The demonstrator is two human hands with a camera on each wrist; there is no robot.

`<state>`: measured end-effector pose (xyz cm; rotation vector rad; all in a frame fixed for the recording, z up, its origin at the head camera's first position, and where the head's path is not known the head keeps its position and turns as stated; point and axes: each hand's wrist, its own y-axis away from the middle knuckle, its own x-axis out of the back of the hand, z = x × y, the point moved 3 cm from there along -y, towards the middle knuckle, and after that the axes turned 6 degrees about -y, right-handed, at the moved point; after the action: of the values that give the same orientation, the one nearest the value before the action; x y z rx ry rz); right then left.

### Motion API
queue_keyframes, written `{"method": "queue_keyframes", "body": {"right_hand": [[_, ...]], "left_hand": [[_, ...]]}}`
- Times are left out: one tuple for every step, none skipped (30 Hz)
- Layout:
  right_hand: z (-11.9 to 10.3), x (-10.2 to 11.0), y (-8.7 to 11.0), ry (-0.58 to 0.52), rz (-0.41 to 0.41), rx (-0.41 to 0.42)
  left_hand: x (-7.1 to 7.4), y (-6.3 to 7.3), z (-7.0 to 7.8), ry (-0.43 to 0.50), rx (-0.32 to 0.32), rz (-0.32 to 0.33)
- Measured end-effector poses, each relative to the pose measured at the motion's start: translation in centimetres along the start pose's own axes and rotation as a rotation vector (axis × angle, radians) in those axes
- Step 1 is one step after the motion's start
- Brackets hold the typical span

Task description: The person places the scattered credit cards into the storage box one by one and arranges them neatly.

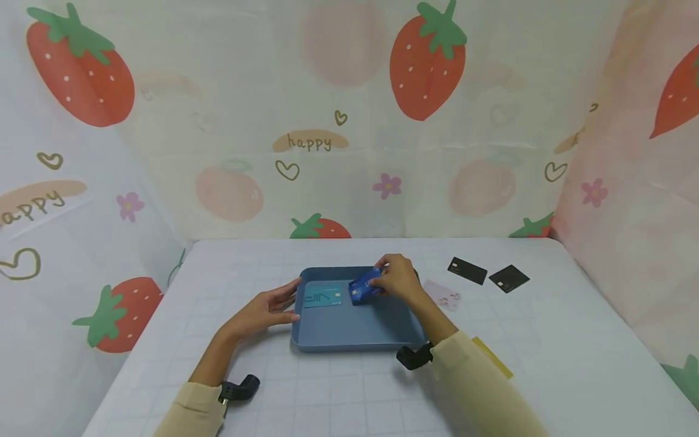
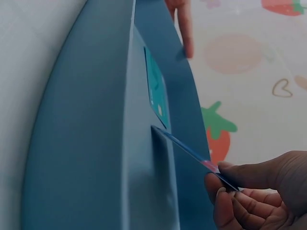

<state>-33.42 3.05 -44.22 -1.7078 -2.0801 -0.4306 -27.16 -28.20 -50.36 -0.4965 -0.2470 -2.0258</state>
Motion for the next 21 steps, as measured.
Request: {"method": "queue_keyframes", "body": {"right_hand": [[0.0,-0.1,0.0,0.003,-0.001,0.000],[0.0,-0.1,0.0,0.007,-0.003,0.002],[0.0,-0.2,-0.1,0.009,-0.005,0.001],[0.0,-0.3,-0.1,0.010,-0.007,0.001],[0.0,-0.4,-0.1,0.011,-0.008,-0.002],[0.0,-0.5,-0.1,0.008,-0.009,-0.007],[0.0,-0.5,-0.2,0.009,-0.012,-0.009],[0.0,-0.6,-0.2,0.012,-0.015,-0.012],[0.0,-0.7,-0.2,0.017,-0.016,-0.020],[0.1,-0.7,-0.2,0.025,-0.016,-0.026],[0.1,-0.7,-0.2,0.036,-0.016,-0.033],[0.1,-0.8,-0.2,0.049,-0.017,-0.038],[0.2,-0.8,-0.3,0.068,-0.017,-0.041],[0.2,-0.8,-0.3,0.082,-0.015,-0.047],[0.2,-0.9,-0.4,0.094,-0.013,-0.053],[0.3,-0.9,-0.4,0.104,-0.013,-0.054],[0.3,-0.9,-0.5,0.113,-0.013,-0.056],[0.4,-1.0,-0.5,0.120,-0.013,-0.058],[0.4,-1.0,-0.6,0.123,-0.013,-0.058],[0.4,-1.0,-0.6,0.127,-0.014,-0.056],[0.4,-1.1,-0.6,0.129,-0.017,-0.055]], "left_hand": [[0.0,0.0,0.0,-0.001,0.000,0.000],[0.0,0.0,0.0,-0.001,0.001,-0.001],[0.0,0.0,0.0,-0.001,0.004,0.000],[0.0,0.0,-0.1,-0.001,0.005,0.000],[0.0,0.0,-0.1,0.000,0.007,0.000],[0.0,0.0,-0.1,0.001,0.009,0.000],[0.0,0.0,-0.1,0.000,0.011,-0.001],[0.0,0.0,0.0,0.002,0.012,-0.001],[0.0,0.0,0.0,0.003,0.012,-0.002],[0.0,0.0,0.0,0.006,0.012,-0.002],[0.0,0.0,0.0,0.009,0.013,-0.003],[0.0,0.0,0.1,0.011,0.013,-0.002],[0.0,0.0,0.1,0.012,0.011,-0.003],[0.0,0.0,0.1,0.014,0.009,-0.004],[0.0,0.0,0.1,0.016,0.008,-0.004],[0.0,0.0,0.1,0.018,0.008,-0.004],[0.0,0.0,0.1,0.020,0.008,-0.005],[0.0,0.0,0.1,0.020,0.008,-0.005],[0.0,0.0,0.1,0.021,0.007,-0.005],[0.0,0.0,0.1,0.021,0.007,-0.005],[0.0,0.0,0.1,0.019,0.008,-0.004]]}}
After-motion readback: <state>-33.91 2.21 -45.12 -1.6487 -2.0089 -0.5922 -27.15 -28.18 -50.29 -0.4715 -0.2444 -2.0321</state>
